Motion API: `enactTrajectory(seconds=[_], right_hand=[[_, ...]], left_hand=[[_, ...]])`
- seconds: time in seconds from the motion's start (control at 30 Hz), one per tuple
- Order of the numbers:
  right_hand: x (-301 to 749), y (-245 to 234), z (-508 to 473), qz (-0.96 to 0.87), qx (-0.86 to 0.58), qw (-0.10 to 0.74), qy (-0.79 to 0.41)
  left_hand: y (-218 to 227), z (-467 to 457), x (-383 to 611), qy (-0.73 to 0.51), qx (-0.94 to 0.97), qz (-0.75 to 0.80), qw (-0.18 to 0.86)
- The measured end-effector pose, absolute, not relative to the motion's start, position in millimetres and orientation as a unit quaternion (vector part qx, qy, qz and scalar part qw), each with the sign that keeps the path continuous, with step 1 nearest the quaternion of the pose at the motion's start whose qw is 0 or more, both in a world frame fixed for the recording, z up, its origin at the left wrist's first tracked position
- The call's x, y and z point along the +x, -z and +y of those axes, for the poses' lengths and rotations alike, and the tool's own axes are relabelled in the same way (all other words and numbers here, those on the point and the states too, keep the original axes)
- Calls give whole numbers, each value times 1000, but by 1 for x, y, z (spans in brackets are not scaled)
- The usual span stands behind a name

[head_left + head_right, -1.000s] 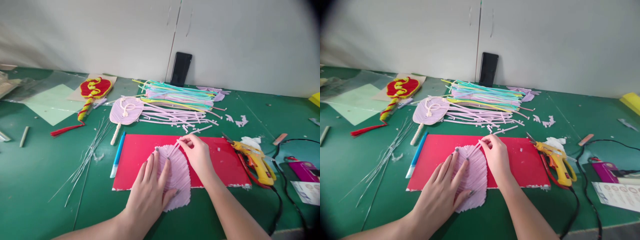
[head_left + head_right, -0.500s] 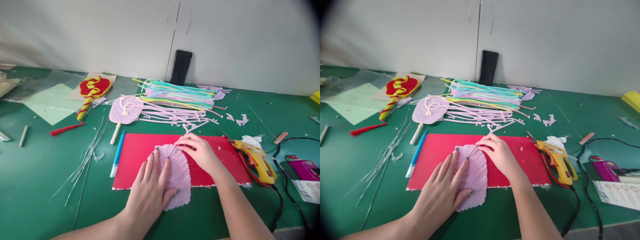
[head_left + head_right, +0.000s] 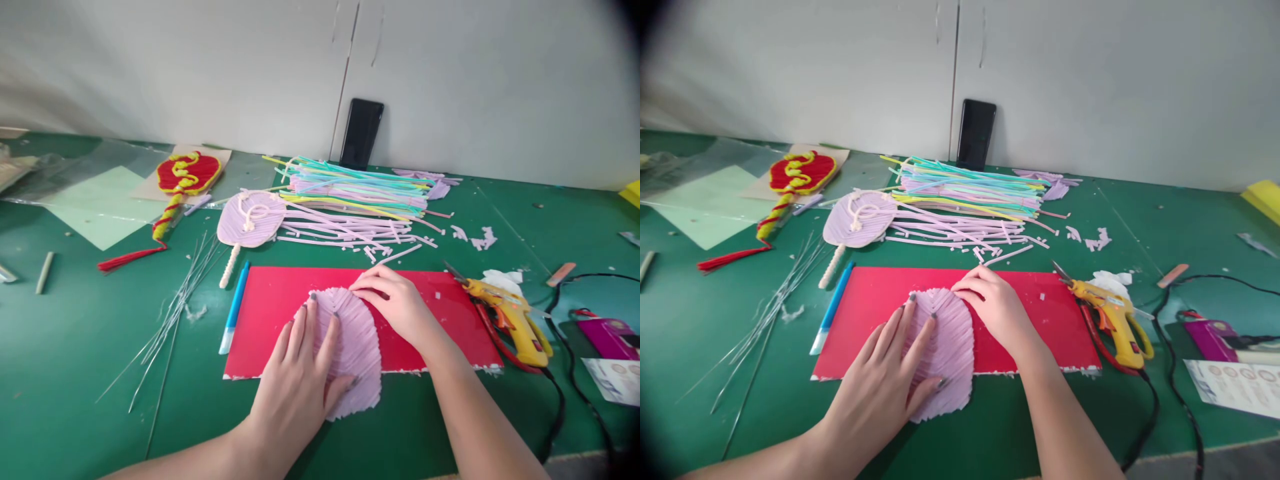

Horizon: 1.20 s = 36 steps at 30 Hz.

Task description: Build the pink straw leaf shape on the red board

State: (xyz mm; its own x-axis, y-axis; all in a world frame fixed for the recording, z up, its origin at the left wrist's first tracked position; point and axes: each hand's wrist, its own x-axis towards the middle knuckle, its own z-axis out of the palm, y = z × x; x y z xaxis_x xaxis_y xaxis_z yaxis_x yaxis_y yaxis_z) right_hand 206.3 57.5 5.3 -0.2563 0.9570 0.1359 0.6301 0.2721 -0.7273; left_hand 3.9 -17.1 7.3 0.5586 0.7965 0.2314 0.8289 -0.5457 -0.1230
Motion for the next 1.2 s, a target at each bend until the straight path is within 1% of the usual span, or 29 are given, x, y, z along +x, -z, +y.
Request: enactTrajectory(seconds=[0.37, 0.73, 1.2], right_hand=[[205, -8, 56, -742, -528, 296, -288], [206, -6, 57, -780, -486, 289, -268], [206, -5, 58, -792, -484, 274, -252]], left_hand=[[-5, -18, 3, 76, -872, -477, 84], [-7, -18, 4, 61, -877, -468, 91], [-9, -18, 4, 68, -876, -468, 91]])
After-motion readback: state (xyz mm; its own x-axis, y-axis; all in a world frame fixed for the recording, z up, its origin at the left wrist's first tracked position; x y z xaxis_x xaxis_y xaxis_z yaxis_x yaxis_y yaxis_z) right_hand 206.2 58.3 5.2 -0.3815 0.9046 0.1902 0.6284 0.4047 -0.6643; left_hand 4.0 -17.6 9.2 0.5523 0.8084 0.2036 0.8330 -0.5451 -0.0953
